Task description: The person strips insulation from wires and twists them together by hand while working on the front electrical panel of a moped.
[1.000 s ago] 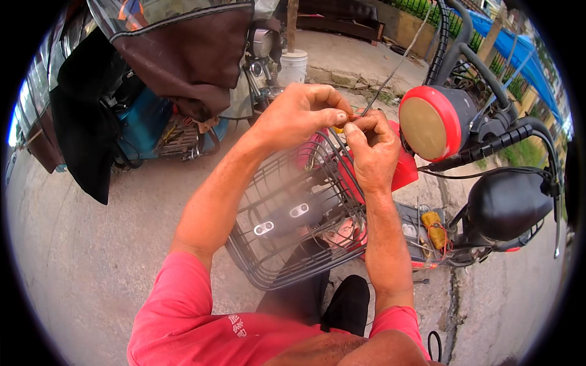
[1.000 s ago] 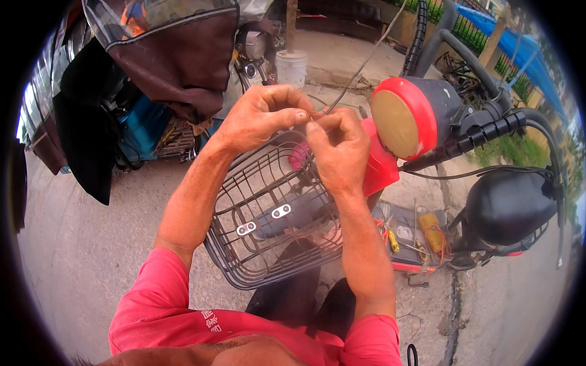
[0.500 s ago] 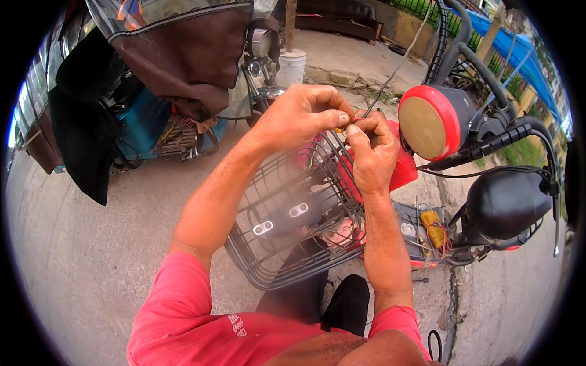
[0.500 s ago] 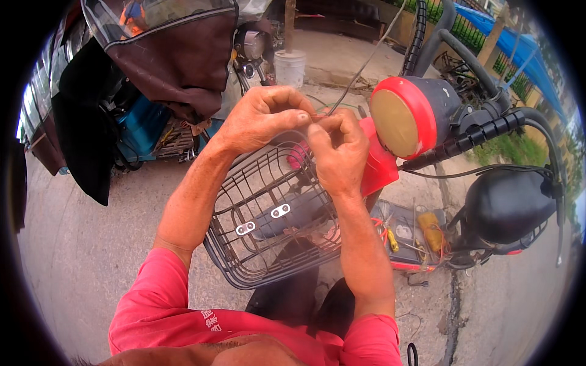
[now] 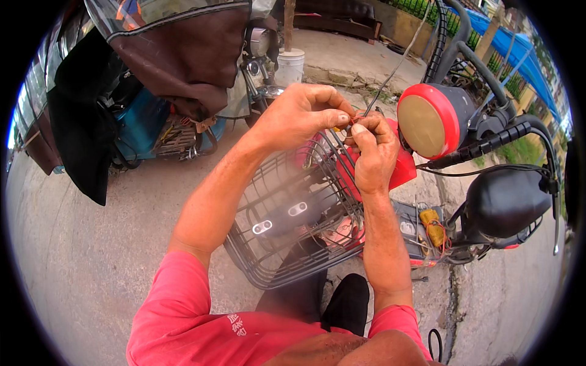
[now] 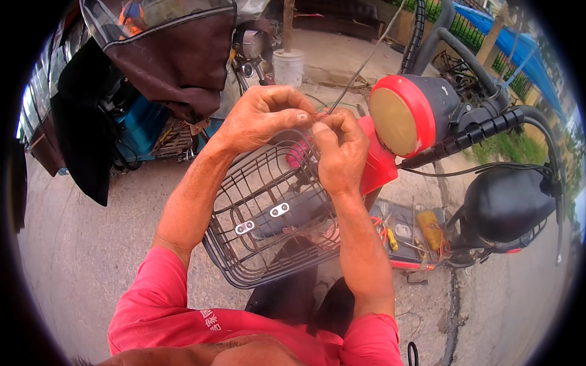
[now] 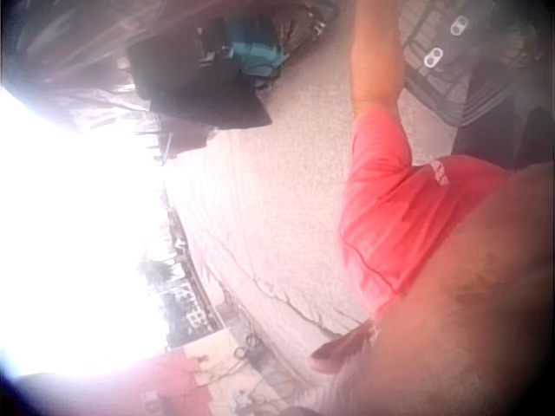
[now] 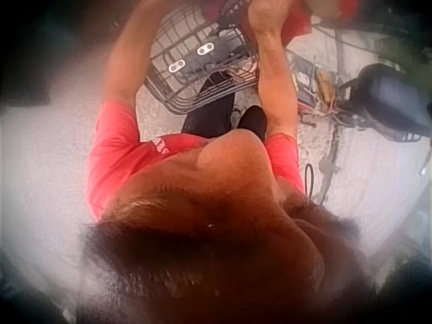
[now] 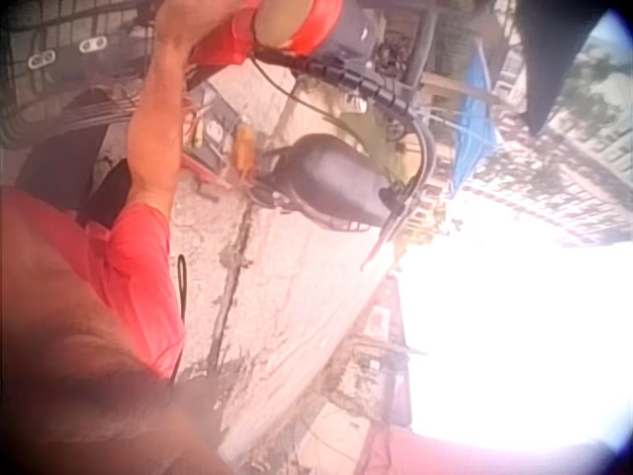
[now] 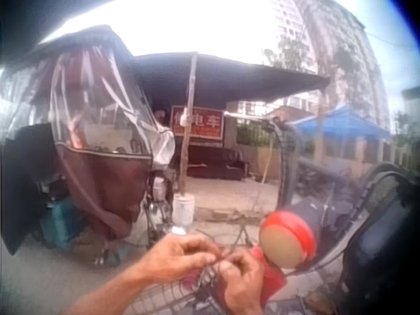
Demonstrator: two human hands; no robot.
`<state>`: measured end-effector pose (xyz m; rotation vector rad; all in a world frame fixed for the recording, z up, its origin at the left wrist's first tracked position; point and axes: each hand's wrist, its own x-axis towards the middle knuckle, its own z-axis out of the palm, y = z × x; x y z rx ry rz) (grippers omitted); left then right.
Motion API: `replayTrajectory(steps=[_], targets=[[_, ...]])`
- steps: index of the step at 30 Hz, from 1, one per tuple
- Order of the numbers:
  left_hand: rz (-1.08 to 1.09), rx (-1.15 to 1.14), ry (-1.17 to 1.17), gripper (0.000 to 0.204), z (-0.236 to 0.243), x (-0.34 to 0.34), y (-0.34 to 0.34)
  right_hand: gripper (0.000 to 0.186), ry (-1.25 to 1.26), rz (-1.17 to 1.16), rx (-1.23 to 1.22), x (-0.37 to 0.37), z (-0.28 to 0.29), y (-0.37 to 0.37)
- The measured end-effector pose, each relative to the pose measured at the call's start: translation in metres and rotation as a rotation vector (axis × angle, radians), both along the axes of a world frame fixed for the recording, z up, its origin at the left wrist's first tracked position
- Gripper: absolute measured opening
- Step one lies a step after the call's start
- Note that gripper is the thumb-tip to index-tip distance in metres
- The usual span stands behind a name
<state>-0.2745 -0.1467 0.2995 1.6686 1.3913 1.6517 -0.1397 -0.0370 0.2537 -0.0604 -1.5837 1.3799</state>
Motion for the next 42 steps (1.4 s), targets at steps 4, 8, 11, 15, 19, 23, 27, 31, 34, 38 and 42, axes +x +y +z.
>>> replayTrajectory(steps=[4,8,11,15,19,23,27,31,34,38,42], targets=[[0.002,-0.006,0.002,0.022,0.0,0.001,0.001,0.01,-0.008,0.009,-0.013,0.001,-0.001,0.002],[-0.003,-0.009,-0.005,0.021,-0.001,0.001,0.002,0.009,-0.003,0.02,-0.011,0.002,0.0,0.002],[0.007,-0.011,-0.003,0.021,-0.002,0.0,0.002,0.009,0.01,0.037,-0.016,0.001,0.0,0.001],[0.029,-0.027,0.018,0.02,-0.002,0.001,0.001,0.007,0.032,0.042,-0.021,0.001,0.001,-0.001],[0.033,-0.021,0.027,0.021,-0.002,0.001,0.002,0.006,0.026,0.038,-0.009,0.002,0.002,-0.001],[0.055,-0.018,0.035,0.021,0.0,0.004,0.0,0.012,0.006,0.066,-0.038,0.003,0.0,-0.001],[0.097,-0.037,0.072,0.019,0.0,0.003,-0.001,0.031,0.027,0.074,-0.042,-0.002,0.004,-0.002],[0.11,-0.005,0.132,0.02,-0.001,0.003,0.001,0.037,0.026,0.234,-0.176,-0.002,0.002,0.008],[0.114,0.024,0.155,0.019,-0.002,0.006,0.002,0.037,0.077,0.459,-0.351,0.0,0.006,0.01],[0.194,0.13,0.327,0.018,-0.003,0.015,0.005,0.02,0.006,0.483,-0.423,-0.001,0.006,0.018],[0.311,0.185,0.562,0.019,-0.007,0.013,0.008,0.015,0.016,0.435,-0.44,-0.003,0.006,0.015]])
